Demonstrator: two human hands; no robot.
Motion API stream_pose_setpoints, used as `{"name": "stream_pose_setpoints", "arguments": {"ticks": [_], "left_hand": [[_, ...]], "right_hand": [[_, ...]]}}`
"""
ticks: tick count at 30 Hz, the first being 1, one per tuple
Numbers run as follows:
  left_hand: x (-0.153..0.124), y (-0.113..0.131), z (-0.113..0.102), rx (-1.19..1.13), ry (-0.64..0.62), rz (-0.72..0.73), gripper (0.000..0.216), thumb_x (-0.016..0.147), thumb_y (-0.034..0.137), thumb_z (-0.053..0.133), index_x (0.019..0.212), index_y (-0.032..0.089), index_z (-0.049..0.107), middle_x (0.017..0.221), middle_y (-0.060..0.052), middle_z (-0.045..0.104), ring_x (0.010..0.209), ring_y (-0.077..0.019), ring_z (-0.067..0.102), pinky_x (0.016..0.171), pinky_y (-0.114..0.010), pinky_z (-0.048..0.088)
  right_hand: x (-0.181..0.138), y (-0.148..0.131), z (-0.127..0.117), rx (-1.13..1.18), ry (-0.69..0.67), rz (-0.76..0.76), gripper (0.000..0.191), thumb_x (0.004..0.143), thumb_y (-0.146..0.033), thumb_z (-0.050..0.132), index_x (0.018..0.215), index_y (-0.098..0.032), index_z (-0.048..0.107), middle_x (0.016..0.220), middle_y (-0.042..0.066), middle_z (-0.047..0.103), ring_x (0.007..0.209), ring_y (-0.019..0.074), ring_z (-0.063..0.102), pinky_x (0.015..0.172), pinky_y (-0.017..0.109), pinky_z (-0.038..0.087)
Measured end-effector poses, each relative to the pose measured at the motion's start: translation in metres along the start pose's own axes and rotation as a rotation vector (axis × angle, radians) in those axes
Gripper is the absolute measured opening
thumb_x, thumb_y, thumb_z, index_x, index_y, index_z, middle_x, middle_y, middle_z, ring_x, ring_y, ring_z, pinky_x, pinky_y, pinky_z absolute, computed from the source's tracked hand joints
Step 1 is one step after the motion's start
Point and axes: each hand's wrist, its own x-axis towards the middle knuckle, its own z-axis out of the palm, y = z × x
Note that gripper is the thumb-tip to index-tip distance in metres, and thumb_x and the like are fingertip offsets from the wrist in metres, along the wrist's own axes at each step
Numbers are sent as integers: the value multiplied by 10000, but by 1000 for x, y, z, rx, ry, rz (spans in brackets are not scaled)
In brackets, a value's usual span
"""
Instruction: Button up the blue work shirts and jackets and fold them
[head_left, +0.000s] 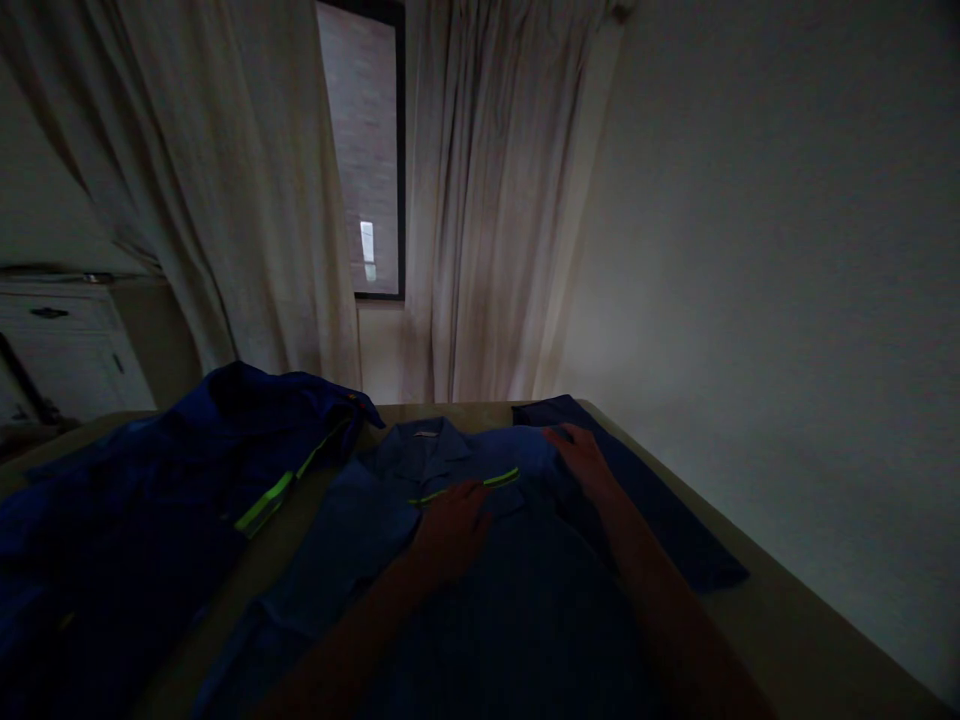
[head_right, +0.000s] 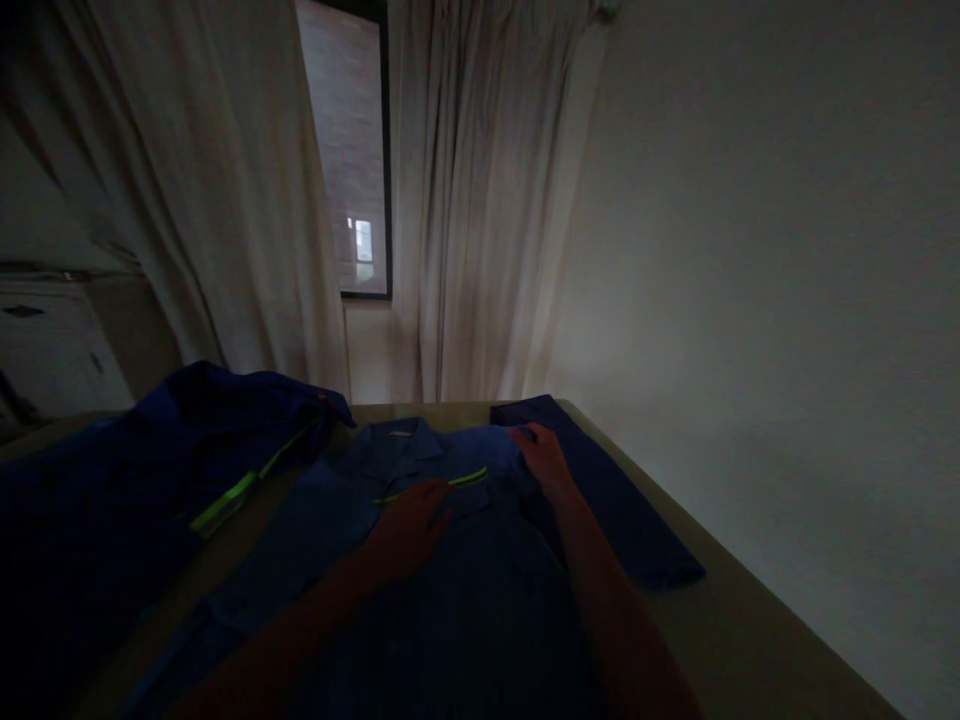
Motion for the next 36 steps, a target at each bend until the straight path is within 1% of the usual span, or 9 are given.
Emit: {"name": "stream_pose_setpoints", "arguments": {"ticks": [2,5,8,11,14,18,23,27,36], "left_hand": [[16,-12,19,-223,104,-130,290,953,350,530,1156,199,672,1230,-126,714,1192,-286,644,1088,-465,452],[28,-31,32,-374,204,-266,567,1046,517,229,1244,127,591,1099,-185,745,971,-280,739,874,-454,580],[24,-41,31,-480,253,-324,754,1029,611,40,1346,99,493,1045,-188,756,840,-260,762,720,-404,612],[18,-41,30,-476,267,-324,615,1023,612,266,1298,138,544,1100,-167,745,952,-273,743,806,-408,598],[14,-35,34,-263,216,-220,420,954,412,523,1289,164,574,1198,-147,713,1115,-286,677,998,-447,515],[11,-29,38,-46,133,-60,516,844,196,626,1353,205,550,1308,-111,646,1242,-269,580,1105,-438,428],[6,-24,33,32,85,-29,485,759,216,783,1227,230,656,1381,-113,538,1266,-304,527,1088,-460,435],[6,-19,30,92,80,-35,149,862,149,659,988,212,708,1221,-98,583,1133,-263,581,1002,-410,475],[12,-23,28,112,163,-213,238,1013,237,426,841,205,587,870,-51,645,853,-200,633,801,-308,460]], "right_hand": [[-7,-25,6,91,-115,-119,513,970,-614,440,997,-190,729,962,59,757,869,206,691,730,262,507],[-19,-51,15,154,-288,-278,520,983,-613,450,900,-182,727,838,48,735,771,193,671,715,275,488],[-29,-58,21,-2,-249,-305,422,977,-557,518,932,-187,716,910,65,733,853,213,677,796,304,478],[-36,-54,27,-161,-315,-346,409,854,-510,717,1111,-194,684,1141,98,701,1057,257,647,937,341,458],[-42,-53,31,-318,-510,-398,593,681,-407,869,1182,-187,640,1206,109,655,1124,288,605,971,361,454],[-46,-56,30,-482,-482,-343,507,723,-275,792,1182,-178,601,1191,119,625,1082,276,617,919,347,463],[-49,-56,29,-604,-524,-251,624,688,-184,773,1263,-200,531,1269,124,598,988,261,666,791,311,463],[-48,-52,29,-631,-545,-252,594,740,1,576,1296,-199,519,1270,126,641,1085,263,670,827,308,450],[-42,-41,4,-544,-452,-264,697,718,16,519,1353,-265,575,1251,97,696,1139,275,657,905,338,458]]}}
